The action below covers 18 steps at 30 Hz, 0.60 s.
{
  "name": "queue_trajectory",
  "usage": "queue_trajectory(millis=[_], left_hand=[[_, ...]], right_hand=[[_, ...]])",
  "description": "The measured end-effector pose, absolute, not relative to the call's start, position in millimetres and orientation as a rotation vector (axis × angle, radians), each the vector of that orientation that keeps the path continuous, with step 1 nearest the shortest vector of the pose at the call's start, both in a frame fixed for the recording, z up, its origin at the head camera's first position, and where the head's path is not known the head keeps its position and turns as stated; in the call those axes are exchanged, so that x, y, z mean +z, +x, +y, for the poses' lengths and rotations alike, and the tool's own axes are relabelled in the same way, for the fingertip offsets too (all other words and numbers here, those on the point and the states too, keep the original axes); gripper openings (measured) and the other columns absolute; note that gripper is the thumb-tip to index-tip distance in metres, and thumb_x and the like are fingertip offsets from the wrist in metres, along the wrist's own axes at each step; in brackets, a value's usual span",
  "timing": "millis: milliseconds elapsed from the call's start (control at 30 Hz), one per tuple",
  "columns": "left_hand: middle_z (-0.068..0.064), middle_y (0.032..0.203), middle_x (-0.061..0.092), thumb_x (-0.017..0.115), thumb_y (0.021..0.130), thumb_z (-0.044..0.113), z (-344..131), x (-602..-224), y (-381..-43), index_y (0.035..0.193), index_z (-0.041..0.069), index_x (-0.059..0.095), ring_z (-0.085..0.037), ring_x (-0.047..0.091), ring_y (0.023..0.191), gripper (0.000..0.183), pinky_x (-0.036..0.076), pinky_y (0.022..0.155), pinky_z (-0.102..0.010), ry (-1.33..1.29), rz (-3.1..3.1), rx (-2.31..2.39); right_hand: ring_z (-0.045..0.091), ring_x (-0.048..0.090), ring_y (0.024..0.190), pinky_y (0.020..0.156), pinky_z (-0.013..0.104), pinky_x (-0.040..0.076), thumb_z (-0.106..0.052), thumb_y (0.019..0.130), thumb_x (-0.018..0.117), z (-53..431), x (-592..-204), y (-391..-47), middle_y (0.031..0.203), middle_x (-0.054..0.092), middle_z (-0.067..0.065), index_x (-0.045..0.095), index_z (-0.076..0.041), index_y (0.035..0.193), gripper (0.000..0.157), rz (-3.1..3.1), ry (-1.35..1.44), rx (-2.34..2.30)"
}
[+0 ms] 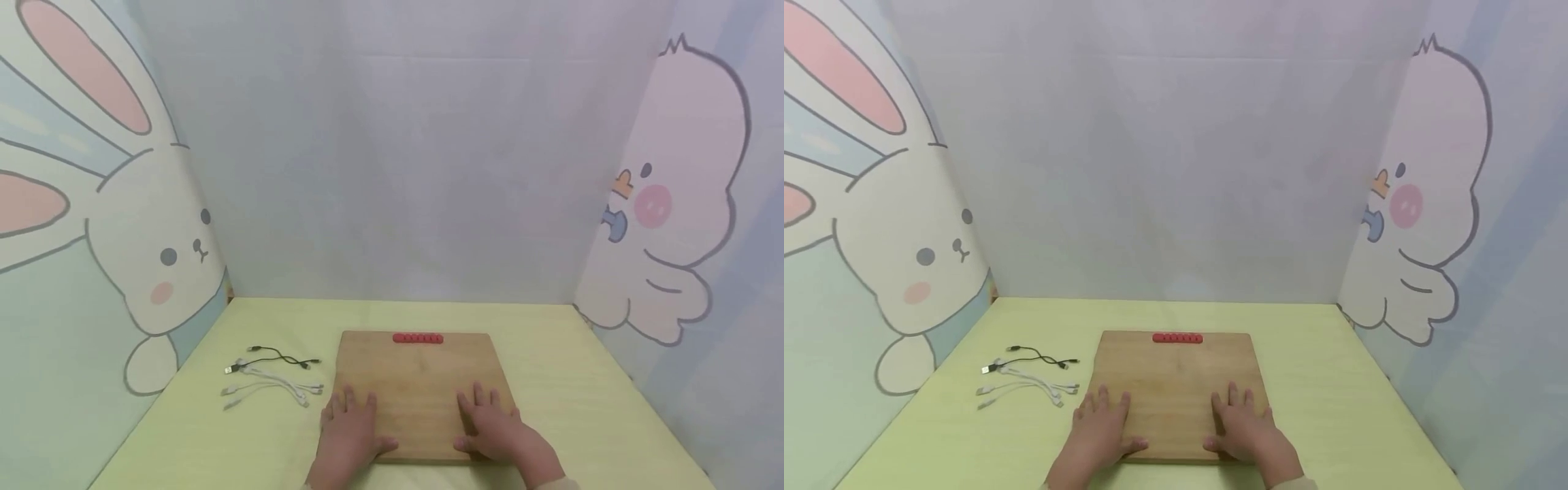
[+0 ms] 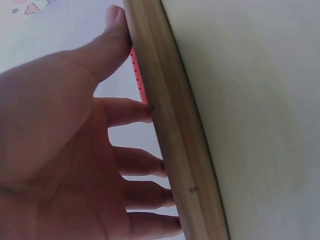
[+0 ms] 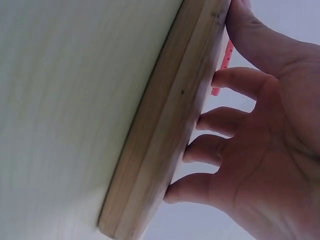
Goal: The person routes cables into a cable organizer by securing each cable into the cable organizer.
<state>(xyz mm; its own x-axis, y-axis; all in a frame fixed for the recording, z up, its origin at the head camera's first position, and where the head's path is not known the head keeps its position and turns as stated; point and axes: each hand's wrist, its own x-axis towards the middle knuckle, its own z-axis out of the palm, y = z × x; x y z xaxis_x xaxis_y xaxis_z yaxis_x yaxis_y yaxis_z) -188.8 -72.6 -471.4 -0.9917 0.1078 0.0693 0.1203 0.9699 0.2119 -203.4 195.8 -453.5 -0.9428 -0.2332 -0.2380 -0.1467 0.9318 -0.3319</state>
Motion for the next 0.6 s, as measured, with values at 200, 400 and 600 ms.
queue_trajectory(millis=[200, 400, 600], left_hand=[[-0.032, 0.144, 0.043, 0.07, 0.064, 0.073, -69.0, -472.2, -190.8, 0.136, 0.014, 0.056, -0.052, 0.04, 0.13, 0.095, 0.037, 0.1, -0.066, -0.177, -3.1, -0.294], [-0.031, 0.143, 0.044, 0.07, 0.064, 0.074, -69.1, -467.6, -187.1, 0.137, 0.013, 0.056, -0.05, 0.041, 0.129, 0.096, 0.039, 0.099, -0.064, -0.196, -3.1, -0.264], [-0.031, 0.143, 0.044, 0.071, 0.064, 0.072, -71.9, -466.6, -188.5, 0.137, 0.012, 0.055, -0.05, 0.04, 0.132, 0.095, 0.038, 0.1, -0.065, -0.2, -3.086, -0.263]], right_hand=[[0.055, 0.018, 0.144, 0.097, 0.083, 0.02, -0.059, 0.08, 0.068, 199.1, -456.4, -202.9, 0.158, 0.023, 0.028, 0.042, -0.012, 0.148, 0.086, 2.779, -0.242, -0.455], [0.055, 0.015, 0.145, 0.1, 0.082, 0.016, -0.059, 0.08, 0.069, 199.2, -456.4, -202.1, 0.159, 0.021, 0.028, 0.042, -0.013, 0.148, 0.087, 2.752, -0.219, -0.478], [0.056, 0.017, 0.144, 0.098, 0.082, 0.019, -0.057, 0.08, 0.07, 196.7, -451.5, -203.5, 0.158, 0.023, 0.028, 0.043, -0.012, 0.148, 0.086, 2.767, -0.248, -0.478]])
